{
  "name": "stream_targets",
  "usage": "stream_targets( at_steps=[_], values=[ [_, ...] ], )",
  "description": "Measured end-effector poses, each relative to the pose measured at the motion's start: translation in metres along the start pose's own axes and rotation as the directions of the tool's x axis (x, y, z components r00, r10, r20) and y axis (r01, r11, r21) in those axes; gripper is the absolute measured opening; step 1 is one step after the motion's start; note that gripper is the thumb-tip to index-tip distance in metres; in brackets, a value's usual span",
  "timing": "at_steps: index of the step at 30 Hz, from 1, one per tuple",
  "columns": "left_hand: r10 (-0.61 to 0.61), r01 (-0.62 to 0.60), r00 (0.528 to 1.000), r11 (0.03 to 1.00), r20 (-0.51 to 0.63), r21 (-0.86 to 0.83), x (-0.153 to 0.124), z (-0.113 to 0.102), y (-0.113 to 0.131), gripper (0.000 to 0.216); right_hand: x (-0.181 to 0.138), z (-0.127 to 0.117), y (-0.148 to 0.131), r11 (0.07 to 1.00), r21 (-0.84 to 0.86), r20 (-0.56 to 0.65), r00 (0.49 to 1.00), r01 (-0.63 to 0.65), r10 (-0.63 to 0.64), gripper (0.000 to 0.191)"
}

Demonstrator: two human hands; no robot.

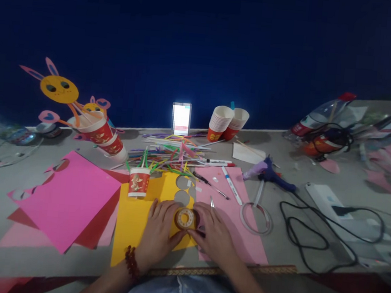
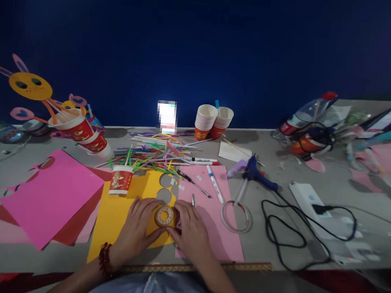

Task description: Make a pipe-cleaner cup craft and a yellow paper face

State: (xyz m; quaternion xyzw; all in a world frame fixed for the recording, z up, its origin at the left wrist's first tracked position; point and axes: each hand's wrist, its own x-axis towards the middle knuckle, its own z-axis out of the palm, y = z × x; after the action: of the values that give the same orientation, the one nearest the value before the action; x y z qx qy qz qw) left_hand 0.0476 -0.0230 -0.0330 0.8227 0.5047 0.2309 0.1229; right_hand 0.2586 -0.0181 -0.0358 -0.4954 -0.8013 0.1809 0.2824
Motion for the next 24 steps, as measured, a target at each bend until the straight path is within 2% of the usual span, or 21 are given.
stream_targets(
  at_steps=[4, 10, 14, 24],
  values=[
    [-0.036, 0.032, 0.995, 0.998, -0.09, -0.049, -0.0035, 0.0015, -0.003, 0.048, 0.0, -0.0017, -0.0008, 1.0, 0.01, 0.008, 1.0, -0.019, 0.018, 0.044],
    [-0.035, 0.034, 0.999, 0.999, -0.021, -0.034, -0.0024, 0.001, -0.0047, 0.037, 0.0032, -0.0061, -0.0028, 0.999, -0.035, 0.06, 0.998, 0.037, -0.035, 0.04],
    [-0.028, 0.029, 0.999, 0.999, 0.027, -0.02, -0.0015, 0.0002, -0.0049, 0.035, 0.0031, -0.0057, -0.0021, 0.999, -0.042, 0.085, 0.996, 0.015, -0.011, 0.037],
    [-0.015, 0.016, 0.999, 1.0, 0.034, -0.023, 0.0002, -0.0002, -0.0045, 0.032, 0.0033, -0.0047, -0.0027, 1.0, -0.03, 0.082, 0.997, 0.004, -0.002, 0.039]
  ],
)
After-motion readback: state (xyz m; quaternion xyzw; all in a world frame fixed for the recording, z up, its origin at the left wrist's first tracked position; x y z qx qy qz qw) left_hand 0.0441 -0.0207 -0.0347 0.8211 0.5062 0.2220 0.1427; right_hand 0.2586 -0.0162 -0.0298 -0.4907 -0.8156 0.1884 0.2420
